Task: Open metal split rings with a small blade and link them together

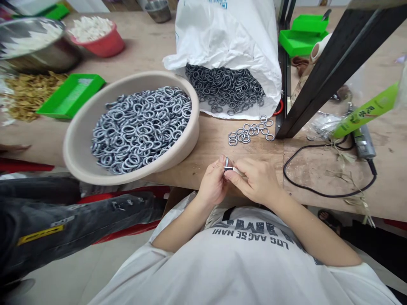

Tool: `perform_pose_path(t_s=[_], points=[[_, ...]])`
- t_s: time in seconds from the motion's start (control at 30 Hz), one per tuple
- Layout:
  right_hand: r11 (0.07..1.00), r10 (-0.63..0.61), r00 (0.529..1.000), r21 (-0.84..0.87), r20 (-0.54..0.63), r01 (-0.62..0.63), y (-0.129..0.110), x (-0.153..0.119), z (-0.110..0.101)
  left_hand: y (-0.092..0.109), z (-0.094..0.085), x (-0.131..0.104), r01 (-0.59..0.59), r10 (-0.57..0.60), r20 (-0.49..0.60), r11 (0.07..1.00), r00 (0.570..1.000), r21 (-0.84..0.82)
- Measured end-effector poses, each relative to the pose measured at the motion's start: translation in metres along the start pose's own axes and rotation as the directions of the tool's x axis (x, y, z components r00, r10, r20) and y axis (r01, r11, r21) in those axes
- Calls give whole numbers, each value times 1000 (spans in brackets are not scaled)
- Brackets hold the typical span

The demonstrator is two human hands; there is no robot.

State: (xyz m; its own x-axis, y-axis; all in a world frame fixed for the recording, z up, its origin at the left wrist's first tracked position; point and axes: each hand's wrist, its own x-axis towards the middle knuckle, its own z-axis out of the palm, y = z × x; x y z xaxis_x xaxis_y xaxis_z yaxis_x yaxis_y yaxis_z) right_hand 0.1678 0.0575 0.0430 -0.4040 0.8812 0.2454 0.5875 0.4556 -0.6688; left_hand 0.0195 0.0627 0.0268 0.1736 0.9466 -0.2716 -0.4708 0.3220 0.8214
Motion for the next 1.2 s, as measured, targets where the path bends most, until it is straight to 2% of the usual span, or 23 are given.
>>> perform_pose_path(t_s=[0.1, 0.2, 0.27, 0.37, 0.43, 0.5, 0.57, 0.63, 0.67, 0.73, 0.77, 0.83, 0.93, 1.03, 1.1, 1.2], points=[[992, 121, 991, -12, -64, -122, 18, 8, -2, -2, -4, -8, -3, -5, 98, 997, 995, 81], [958, 262, 954, -82, -142, -275, 42, 27, -2, -3, -12, -12, -15, -13, 198, 990, 980, 139], [937, 253, 959, -213, -130, -277, 53, 43, 2, 0, -20, -11, -30, 9, 169, 992, 986, 122], [892, 180, 983, -414, -47, -183, 57, 66, 16, 7, -34, -3, -47, 40, 76, 995, 996, 94], [865, 165, 986, -484, 19, -135, 56, 78, 25, 12, -44, 2, -47, 45, 23, 995, 999, 87], [860, 177, 983, -491, 36, -137, 57, 85, 29, 18, -53, 6, -40, 40, -12, 997, 999, 69], [904, 187, 982, -392, 7, -169, 57, 85, 27, 22, -58, 9, -3, 3, -26, 1000, 1000, 30], [973, 205, 979, -107, 1, -204, 54, 77, 22, 23, -58, 12, 79, -79, -10, 996, 997, -34], [971, 220, 975, 93, 17, -221, 51, 71, 20, 22, -55, 13, 134, -133, 18, 989, 991, -66], [843, 242, 967, 476, 79, -250, 41, 54, 17, 18, -45, 15, 235, -225, 101, 967, 969, -100], [750, 251, 962, 608, 103, -261, 36, 45, 16, 15, -38, 16, 273, -258, 144, 957, 955, -97], [596, 276, 954, 757, 120, -268, 28, 28, 16, 8, -24, 17, 321, -302, 219, 945, 928, -57], [465, 349, 929, 839, 119, -282, 23, 14, 15, 0, -11, 19, 381, -366, 300, 924, 881, 9], [405, 388, 905, 851, 171, -335, 25, 11, 11, -3, -6, 21, 410, -403, 336, 910, 851, 52], [437, 384, 907, 832, 172, -342, 26, 12, 9, -3, -5, 22, 405, -399, 334, 913, 854, 56], [631, 371, 928, 724, 33, -278, 26, 11, 7, -2, -2, 21, 376, -361, 301, 927, 883, 11]])
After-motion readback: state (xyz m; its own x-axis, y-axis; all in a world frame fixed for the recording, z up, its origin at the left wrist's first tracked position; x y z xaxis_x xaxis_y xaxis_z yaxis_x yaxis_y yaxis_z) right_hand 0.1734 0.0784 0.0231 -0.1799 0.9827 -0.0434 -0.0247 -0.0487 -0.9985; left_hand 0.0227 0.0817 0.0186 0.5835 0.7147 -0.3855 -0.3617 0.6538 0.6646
